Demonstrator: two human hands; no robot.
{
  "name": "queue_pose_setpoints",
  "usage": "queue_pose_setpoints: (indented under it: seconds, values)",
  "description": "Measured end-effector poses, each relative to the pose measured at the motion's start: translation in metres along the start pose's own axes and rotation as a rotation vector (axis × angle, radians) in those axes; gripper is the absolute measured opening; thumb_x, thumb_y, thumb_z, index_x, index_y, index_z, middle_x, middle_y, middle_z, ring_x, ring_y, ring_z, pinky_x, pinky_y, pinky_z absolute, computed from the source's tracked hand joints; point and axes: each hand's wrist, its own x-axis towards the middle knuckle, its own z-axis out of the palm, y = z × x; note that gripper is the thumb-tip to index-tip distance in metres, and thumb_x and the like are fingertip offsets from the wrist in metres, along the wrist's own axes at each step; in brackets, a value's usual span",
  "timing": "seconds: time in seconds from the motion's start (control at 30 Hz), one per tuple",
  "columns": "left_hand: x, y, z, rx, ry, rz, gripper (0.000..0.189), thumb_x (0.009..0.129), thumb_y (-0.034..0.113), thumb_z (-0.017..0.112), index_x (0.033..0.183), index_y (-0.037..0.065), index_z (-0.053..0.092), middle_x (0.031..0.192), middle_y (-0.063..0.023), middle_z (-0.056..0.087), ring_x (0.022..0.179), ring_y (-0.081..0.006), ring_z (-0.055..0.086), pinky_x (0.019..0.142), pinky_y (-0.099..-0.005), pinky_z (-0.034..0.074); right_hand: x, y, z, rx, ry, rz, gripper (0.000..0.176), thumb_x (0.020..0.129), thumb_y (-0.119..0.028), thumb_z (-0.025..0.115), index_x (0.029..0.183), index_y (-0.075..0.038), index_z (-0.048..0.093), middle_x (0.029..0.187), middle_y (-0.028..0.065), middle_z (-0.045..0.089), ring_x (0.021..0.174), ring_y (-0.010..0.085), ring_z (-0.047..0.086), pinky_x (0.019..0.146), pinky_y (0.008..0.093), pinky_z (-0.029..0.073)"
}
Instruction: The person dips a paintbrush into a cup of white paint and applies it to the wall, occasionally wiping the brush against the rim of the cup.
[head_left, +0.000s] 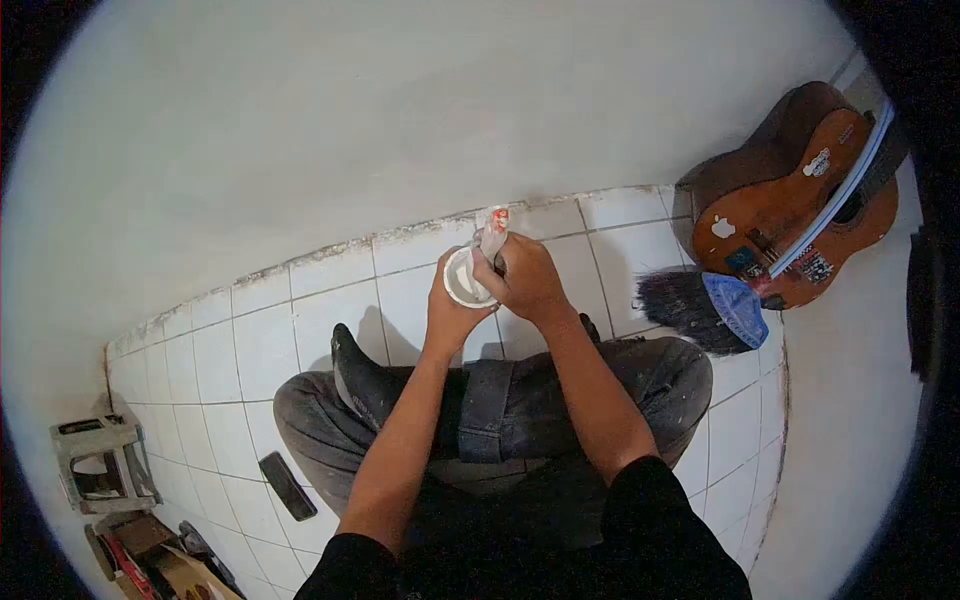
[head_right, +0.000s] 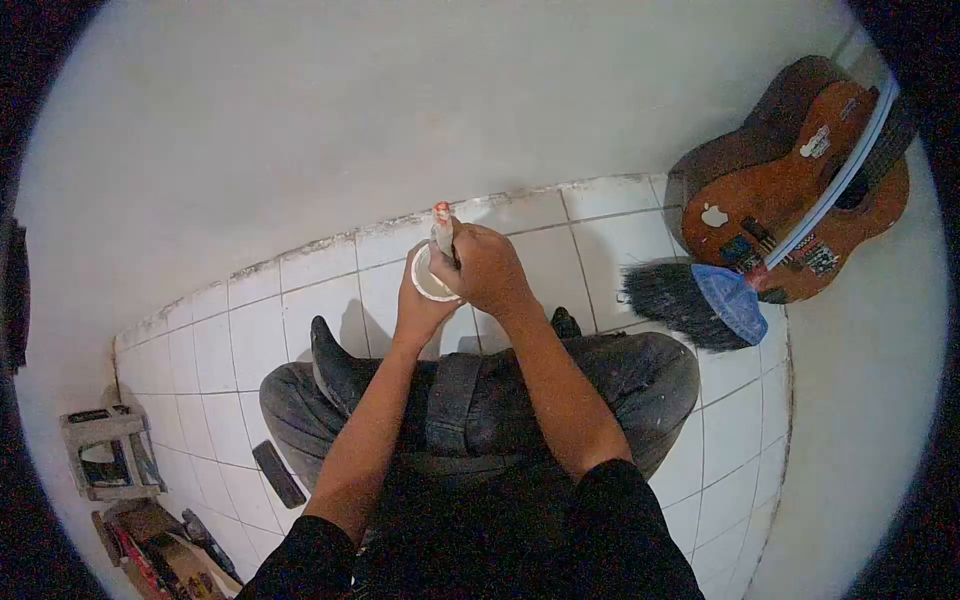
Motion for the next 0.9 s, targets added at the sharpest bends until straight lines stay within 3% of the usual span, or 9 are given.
queue_pose_setpoints:
  seconds: [0.07,0.6,0.7,0.8,0.83,0.9]
  values:
    - [-0.001,-0.001,-0.001,0.006,0.003,0.014,0.087,0.061,0.012,0.092,0.134,0.004,0.044,0.122,-0.0116,0.061,0.114,-0.0233,0.060,0.098,-0.0355,0.048,0.000,-0.002,0.001,0.068,0.047,-0.015,0.018,0.085,-0.016,0.069,0.087,0.001,0.063,0.068,0.0145,0.059,0.059,0.0294,0.060,0.058,0.0396,0.047]
    - [0.000,0.002,-0.002,0.013,-0.024,-0.021,0.089,0.063,0.012,0.091,0.136,0.004,0.042,0.124,-0.0119,0.060,0.116,-0.0232,0.059,0.099,-0.0352,0.048,0.000,0.000,-0.002,-0.009,0.056,-0.102,0.018,0.083,-0.013,0.068,0.093,0.002,0.066,0.074,0.0147,0.064,0.062,0.0256,0.063,0.058,0.0364,0.049]
    - [0.000,-0.006,0.000,0.013,0.008,0.013,0.089,0.063,0.014,0.092,0.136,0.003,0.043,0.124,-0.0124,0.060,0.116,-0.0233,0.059,0.099,-0.0356,0.048,-0.001,0.003,-0.004,0.105,0.067,0.066,0.027,0.085,-0.021,0.068,0.096,0.003,0.065,0.065,0.0138,0.060,0.060,0.0291,0.063,0.059,0.0397,0.051]
    - [0.000,-0.007,0.002,-0.058,-0.011,-0.012,0.092,0.063,0.012,0.093,0.138,0.002,0.040,0.126,-0.0112,0.057,0.117,-0.0216,0.057,0.100,-0.0341,0.048,0.003,0.006,-0.002,0.372,0.425,0.189,0.022,0.091,-0.020,0.064,0.092,0.002,0.064,0.064,0.0047,0.057,0.056,0.0135,0.055,0.053,0.0325,0.045]
    - [0.000,-0.006,0.001,-0.058,-0.010,-0.013,0.092,0.063,0.012,0.093,0.138,0.002,0.040,0.126,-0.0112,0.057,0.117,-0.0216,0.057,0.100,-0.0341,0.048,0.004,0.009,-0.002,0.373,0.424,0.189,0.022,0.091,-0.020,0.064,0.092,0.002,0.064,0.064,0.0047,0.057,0.056,0.0135,0.055,0.053,0.0325,0.045]
    - [0.001,-0.003,0.002,-0.040,-0.017,-0.002,0.091,0.064,0.011,0.092,0.138,0.001,0.039,0.127,-0.0116,0.058,0.117,-0.0214,0.058,0.099,-0.0339,0.049,0.005,0.016,-0.006,0.728,0.550,0.443,0.023,0.094,-0.021,0.061,0.093,0.001,0.063,0.072,0.0017,0.058,0.061,0.0132,0.054,0.056,0.0309,0.045]
